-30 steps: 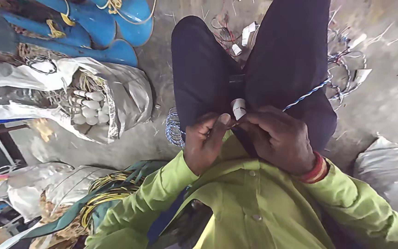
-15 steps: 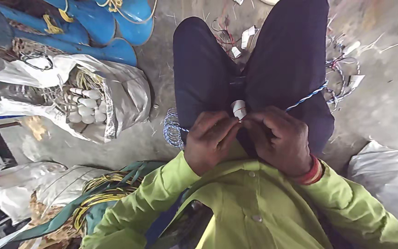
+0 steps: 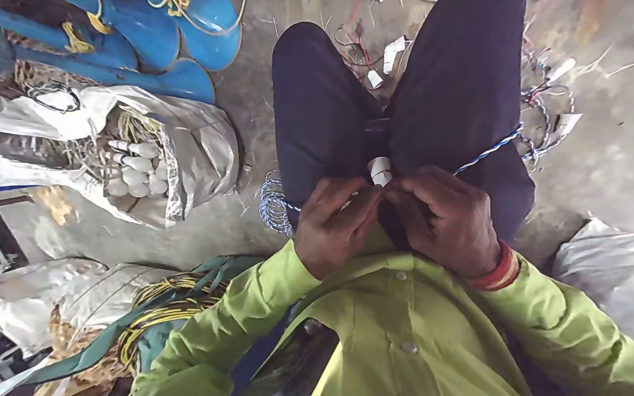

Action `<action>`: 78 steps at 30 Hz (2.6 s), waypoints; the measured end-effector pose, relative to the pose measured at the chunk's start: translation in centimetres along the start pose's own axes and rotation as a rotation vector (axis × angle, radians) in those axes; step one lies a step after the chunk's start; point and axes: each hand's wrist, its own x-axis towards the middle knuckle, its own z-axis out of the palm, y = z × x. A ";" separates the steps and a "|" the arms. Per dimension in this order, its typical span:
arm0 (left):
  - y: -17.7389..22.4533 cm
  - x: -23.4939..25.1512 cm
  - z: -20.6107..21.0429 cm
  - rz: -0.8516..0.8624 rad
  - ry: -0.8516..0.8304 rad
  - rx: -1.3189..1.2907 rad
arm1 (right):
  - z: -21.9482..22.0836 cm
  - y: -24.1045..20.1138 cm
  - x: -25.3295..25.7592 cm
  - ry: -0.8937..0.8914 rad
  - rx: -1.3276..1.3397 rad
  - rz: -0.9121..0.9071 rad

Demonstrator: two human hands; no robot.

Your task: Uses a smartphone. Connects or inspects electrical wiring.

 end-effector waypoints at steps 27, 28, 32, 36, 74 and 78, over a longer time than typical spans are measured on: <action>-2.3 1.3 -1.6 -0.923 -0.626 -1.393 | 0.5 2.0 -0.1 0.045 0.198 -0.248; -2.3 1.2 -1.4 -0.916 -0.603 -1.395 | 0.4 2.1 0.0 0.039 0.185 -0.248; -2.0 1.0 -1.2 -0.891 -0.518 -1.355 | 0.4 2.0 0.0 0.044 0.154 -0.244; -1.6 1.2 -1.9 -0.798 -0.458 -1.202 | 0.4 1.6 0.1 0.061 0.088 -0.166; -2.6 1.5 -2.6 -0.938 -0.605 -1.189 | 0.1 1.3 0.9 -0.045 -0.064 -0.169; -3.5 1.1 -3.0 -0.907 -0.676 -1.418 | -0.5 1.5 1.2 -0.078 0.044 -0.235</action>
